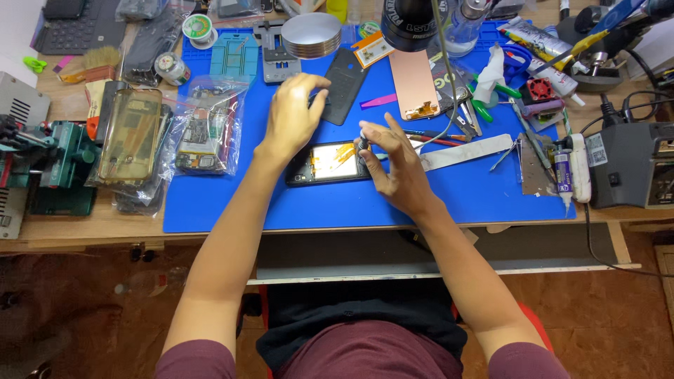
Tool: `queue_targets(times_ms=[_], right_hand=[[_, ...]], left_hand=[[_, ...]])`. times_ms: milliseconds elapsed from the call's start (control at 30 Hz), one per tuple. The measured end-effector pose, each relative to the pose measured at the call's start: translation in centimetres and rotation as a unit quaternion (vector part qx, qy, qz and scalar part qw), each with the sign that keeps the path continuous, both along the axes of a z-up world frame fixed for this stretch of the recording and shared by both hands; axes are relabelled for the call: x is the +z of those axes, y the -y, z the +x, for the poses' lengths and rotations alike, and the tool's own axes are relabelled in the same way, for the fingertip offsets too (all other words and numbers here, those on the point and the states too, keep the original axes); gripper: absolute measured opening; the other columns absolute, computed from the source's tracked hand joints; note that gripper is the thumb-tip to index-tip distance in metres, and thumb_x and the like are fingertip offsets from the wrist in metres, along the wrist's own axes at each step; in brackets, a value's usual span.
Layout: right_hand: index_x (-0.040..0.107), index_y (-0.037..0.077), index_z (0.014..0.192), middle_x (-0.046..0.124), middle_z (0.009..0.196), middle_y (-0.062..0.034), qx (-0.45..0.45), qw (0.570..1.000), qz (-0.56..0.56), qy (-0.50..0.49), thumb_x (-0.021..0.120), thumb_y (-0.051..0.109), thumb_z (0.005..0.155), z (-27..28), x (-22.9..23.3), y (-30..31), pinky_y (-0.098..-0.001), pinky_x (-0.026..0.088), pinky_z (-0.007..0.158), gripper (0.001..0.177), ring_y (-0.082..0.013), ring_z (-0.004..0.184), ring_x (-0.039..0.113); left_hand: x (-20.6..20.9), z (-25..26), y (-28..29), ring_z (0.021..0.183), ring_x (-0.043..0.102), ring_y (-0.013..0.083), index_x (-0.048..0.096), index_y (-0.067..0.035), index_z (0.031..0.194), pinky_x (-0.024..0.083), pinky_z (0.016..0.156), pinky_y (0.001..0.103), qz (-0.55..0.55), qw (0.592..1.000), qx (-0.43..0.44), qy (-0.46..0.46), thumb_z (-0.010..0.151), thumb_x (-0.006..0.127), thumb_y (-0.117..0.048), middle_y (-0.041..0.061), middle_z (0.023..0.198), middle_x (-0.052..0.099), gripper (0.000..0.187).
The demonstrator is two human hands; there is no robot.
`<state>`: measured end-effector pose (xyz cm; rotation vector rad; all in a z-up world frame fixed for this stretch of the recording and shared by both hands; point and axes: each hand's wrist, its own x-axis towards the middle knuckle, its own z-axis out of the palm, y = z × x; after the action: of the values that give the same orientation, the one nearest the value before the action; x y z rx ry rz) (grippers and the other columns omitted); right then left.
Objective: The person works on a disassembled smartphone on a blue mat, using a soldering iron and tweezers to manipulate small components on the motherboard. They repeatedly heat and adjust parts while handling the device and tools.
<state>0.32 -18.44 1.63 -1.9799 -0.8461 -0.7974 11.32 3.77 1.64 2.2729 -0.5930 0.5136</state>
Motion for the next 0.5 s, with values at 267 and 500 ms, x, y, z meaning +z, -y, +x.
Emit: queue_targets(times_ms=[267, 500], right_hand=[[0.054, 0.007, 0.135, 0.07, 0.125, -0.0181, -0.011, 1.0, 0.012, 0.014, 0.075, 0.007, 0.098, 0.3, -1.6, 1.0, -0.0626, 0.048, 0.112, 0.043, -0.0394, 0.116, 0.07], [0.054, 0.01, 0.137, 0.072, 0.116, -0.0156, -0.013, 1.0, 0.01, 0.005, 0.08, 0.008, 0.095, 0.3, -2.0, 1.0, -0.0584, 0.05, 0.111, 0.049, -0.0356, 0.107, 0.073]], left_hand=[[-5.1, 5.7, 2.4, 0.092, 0.069, 0.0197, 0.08, -0.021, 0.092, 0.048, 0.1, 0.04, 0.295, 0.948, 0.007, 0.118, 0.086, 0.083, -0.026, -0.003, 0.088, 0.072, 0.009], [-6.2, 7.2, 2.5, 0.085, 0.066, 0.0189, 0.073, -0.018, 0.08, 0.046, 0.096, 0.038, 0.301, 0.936, -0.005, 0.182, 0.078, 0.085, -0.026, -0.001, 0.08, 0.066, 0.014]])
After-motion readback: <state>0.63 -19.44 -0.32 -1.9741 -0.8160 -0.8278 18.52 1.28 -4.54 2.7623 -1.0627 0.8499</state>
